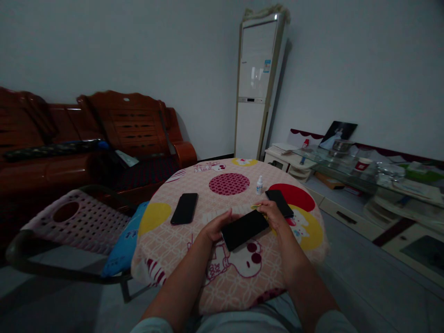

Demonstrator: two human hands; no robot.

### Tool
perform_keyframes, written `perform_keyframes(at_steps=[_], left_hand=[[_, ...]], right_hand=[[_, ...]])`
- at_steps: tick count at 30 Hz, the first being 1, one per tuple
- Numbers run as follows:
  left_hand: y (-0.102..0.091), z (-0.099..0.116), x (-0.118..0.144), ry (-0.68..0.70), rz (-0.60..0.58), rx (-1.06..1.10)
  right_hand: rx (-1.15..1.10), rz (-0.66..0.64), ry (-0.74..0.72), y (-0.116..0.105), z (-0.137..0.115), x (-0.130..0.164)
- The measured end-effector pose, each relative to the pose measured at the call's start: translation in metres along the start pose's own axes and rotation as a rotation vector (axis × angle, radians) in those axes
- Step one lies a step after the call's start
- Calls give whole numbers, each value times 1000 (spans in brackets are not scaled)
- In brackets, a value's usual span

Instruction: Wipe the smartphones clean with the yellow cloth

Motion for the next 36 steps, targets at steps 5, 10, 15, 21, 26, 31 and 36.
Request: perform_keyframes(at_steps=[5,10,15,21,26,31,36], left_hand=[[3,-24,-7,-190,-22,-222],[-14,-15,-5,-152,151,-268],[-24,2,-1,-46,274,-273],[-37,9,1,5,383,-252],[-34,10,2,62,398,-157],[-14,-1,-3,49,274,41],[13,-10,-10,31,106,118]], right_hand=[[108,-104,40,20,7,-3],[116,-72,-34,27,1,-5],[54,-55,-57,21,3,-7],[26,25,-19,13,9,-7],[-45,99,-44,12,9,-7],[-125,171,-101,10,4,-6],[-115,221,-156,4,-2,-4]])
Point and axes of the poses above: each hand's wrist, its own x-axis away from the middle knuckle, its own y-axis out of the palm, z = x × y, the point moved 9 cm from there along -x, towards the middle knuckle, and after that the axes turned 9 degrees about -z, right-handed, at the moved point
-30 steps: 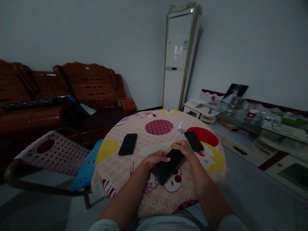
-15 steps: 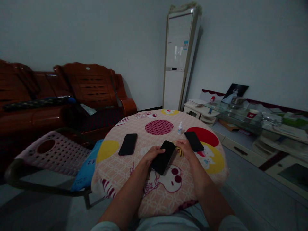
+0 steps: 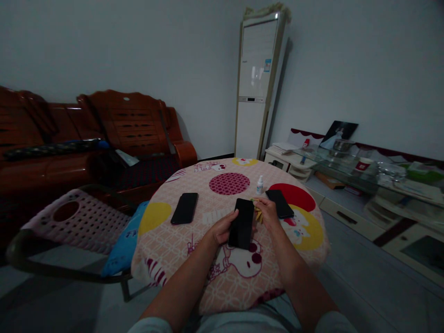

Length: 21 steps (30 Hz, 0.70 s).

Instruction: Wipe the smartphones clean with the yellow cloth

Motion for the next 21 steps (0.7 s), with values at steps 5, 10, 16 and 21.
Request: perform_keyframes(at_steps=[5,10,16,21], left_hand=[[2,11,-1,119,60,-142],[-15,59,13,477,356,-571],[2,79,27,621,385,-733],[24,78,27,636,281,-902]], right_hand=[[51,50,-81,-5,-2,0],[212,123,-167,-6,-13,5],[372,185,-358,9,-50,28],[473,153,-591,36,-84,56]])
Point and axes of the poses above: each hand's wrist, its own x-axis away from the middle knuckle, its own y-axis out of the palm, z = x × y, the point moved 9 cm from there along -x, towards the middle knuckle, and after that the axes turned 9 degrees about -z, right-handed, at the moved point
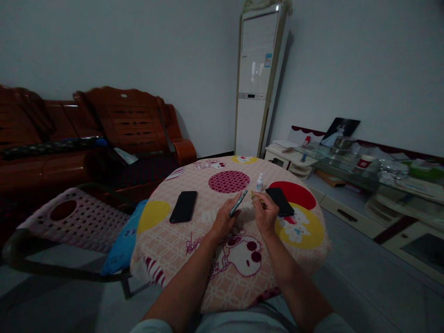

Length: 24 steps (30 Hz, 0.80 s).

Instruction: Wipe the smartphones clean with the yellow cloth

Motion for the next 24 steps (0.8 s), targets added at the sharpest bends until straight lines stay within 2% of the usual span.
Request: perform_keyframes(at_steps=[3,6,15,20,24], left_hand=[[6,2,0,51,-72,-120],[10,2,1,108,-115,-229],[8,-3,0,84,-107,-238],[6,-4,-1,65,-93,-190],[11,-7,-1,134,-154,-388]], right_hand=[[25,-12,-111,3,-19,2],[62,-34,-169,6,-26,2],[182,-83,-238,13,-26,5],[214,-36,-248,10,-24,4],[250,-51,-281,9,-27,5]])
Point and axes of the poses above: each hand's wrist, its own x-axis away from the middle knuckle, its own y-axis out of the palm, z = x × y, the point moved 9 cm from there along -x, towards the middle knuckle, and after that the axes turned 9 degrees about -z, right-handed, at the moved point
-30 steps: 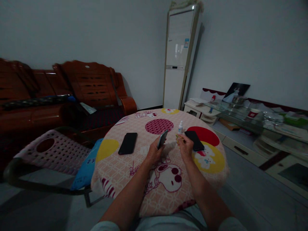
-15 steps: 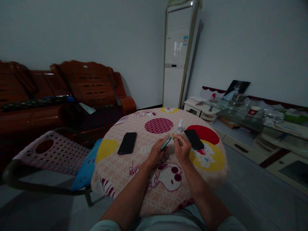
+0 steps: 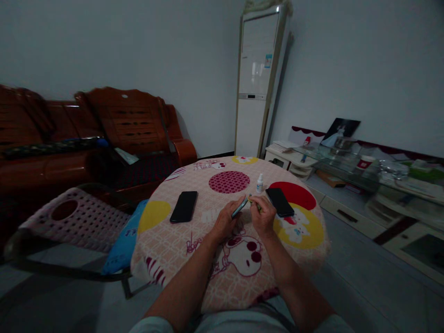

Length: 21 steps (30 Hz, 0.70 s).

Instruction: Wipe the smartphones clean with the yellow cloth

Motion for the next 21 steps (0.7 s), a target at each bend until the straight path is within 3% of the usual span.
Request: perform_keyframes(at_steps=[6,21], left_hand=[[4,3,1,88,-51,-188],[5,9,-1,45,-104,-156]], right_hand=[[-13,-32,-28,-1,-3,-1],[-16,-80,-53,-3,-1,-5]])
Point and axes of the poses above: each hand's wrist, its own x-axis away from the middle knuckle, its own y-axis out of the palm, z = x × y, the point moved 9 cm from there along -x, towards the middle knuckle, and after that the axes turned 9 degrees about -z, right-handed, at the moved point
